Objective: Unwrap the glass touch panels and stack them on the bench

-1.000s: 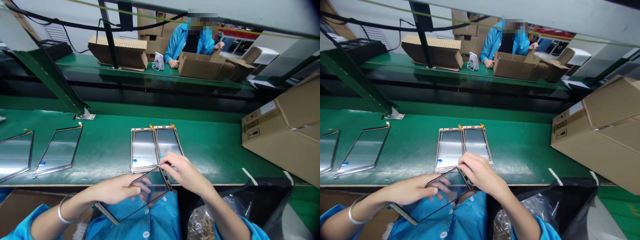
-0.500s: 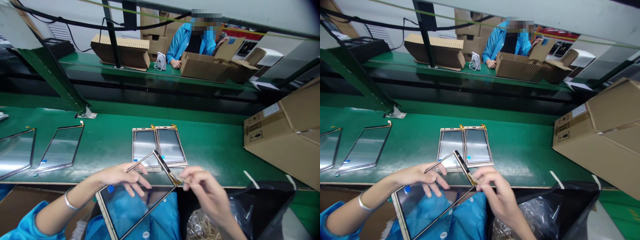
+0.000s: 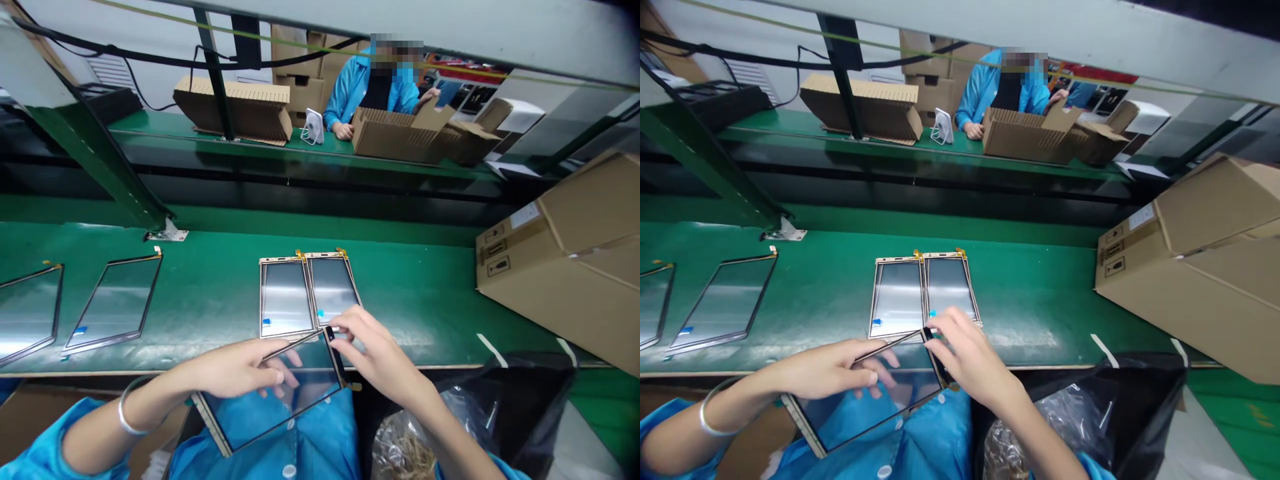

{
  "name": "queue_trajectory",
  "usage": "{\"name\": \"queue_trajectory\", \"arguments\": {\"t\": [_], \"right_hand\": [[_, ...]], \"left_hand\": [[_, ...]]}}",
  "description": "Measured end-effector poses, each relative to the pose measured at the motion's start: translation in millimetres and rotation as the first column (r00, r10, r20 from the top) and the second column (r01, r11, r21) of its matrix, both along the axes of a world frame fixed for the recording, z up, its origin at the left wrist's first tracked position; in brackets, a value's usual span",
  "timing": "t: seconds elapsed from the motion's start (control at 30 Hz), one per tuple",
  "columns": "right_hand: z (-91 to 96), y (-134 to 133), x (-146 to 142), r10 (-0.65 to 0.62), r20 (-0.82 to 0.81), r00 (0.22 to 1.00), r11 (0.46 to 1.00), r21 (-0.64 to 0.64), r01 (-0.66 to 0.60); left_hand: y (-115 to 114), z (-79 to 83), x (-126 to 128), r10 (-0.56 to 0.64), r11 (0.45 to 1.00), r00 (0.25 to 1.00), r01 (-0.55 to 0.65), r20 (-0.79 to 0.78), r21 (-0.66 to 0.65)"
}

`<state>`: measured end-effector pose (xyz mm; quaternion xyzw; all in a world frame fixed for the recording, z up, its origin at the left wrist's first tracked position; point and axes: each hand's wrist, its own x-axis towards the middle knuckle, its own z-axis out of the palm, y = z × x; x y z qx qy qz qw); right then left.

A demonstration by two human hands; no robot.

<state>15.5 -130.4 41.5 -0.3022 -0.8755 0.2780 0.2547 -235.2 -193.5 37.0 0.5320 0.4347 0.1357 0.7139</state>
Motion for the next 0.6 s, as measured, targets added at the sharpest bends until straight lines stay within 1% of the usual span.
{"name": "queue_trajectory", "arguments": {"t": [0.07,0.17,0.23,0.3,0.4,0.43,0.47,0.53,0.57,0.6], "right_hand": [[5.9,2.5,-7.8,0.087,0.086,0.992,0.996,0.003,-0.088],[13.2,3.2,-8.3,0.144,0.167,0.975,0.989,0.014,-0.148],[13.9,3.7,-7.7,0.151,0.199,0.968,0.986,0.040,-0.162],[12.0,3.2,-8.4,0.137,0.219,0.966,0.983,0.088,-0.159],[9.3,-7.3,-4.2,0.081,0.190,0.978,0.973,0.200,-0.119],[8.9,-15.1,1.6,0.070,0.165,0.984,0.970,0.219,-0.106],[8.6,-24.9,10.8,0.064,0.138,0.988,0.973,0.211,-0.093],[6.9,-48.5,39.0,0.027,0.081,0.996,0.992,0.119,-0.036],[5.1,-60.3,56.6,-0.025,0.052,0.998,0.998,0.057,0.022],[2.7,-70.7,74.6,-0.107,0.020,0.994,0.994,0.010,0.107]], "left_hand": [[-2.9,4.1,1.2,-0.028,0.998,0.999,0.030,-0.034,0.048],[-4.3,9.9,0.8,-0.073,0.988,0.995,0.082,-0.075,0.128],[-4.6,11.9,1.9,-0.084,0.981,0.992,0.099,-0.098,0.166],[-4.4,10.8,4.4,-0.079,0.981,0.993,0.094,-0.090,0.172],[0.6,2.3,7.2,-0.056,0.994,0.998,0.056,-0.005,0.094],[4.4,-2.0,7.0,-0.030,0.998,0.999,0.028,0.034,0.052],[9.2,-6.6,6.2,0.020,1.000,0.997,-0.020,0.070,0.006],[20.8,-16.3,3.0,0.186,0.982,0.975,-0.178,0.123,-0.070],[26.5,-21.0,1.2,0.273,0.960,0.952,-0.261,0.138,-0.099],[31.3,-25.1,-0.1,0.341,0.938,0.928,-0.325,0.149,-0.120]]}}
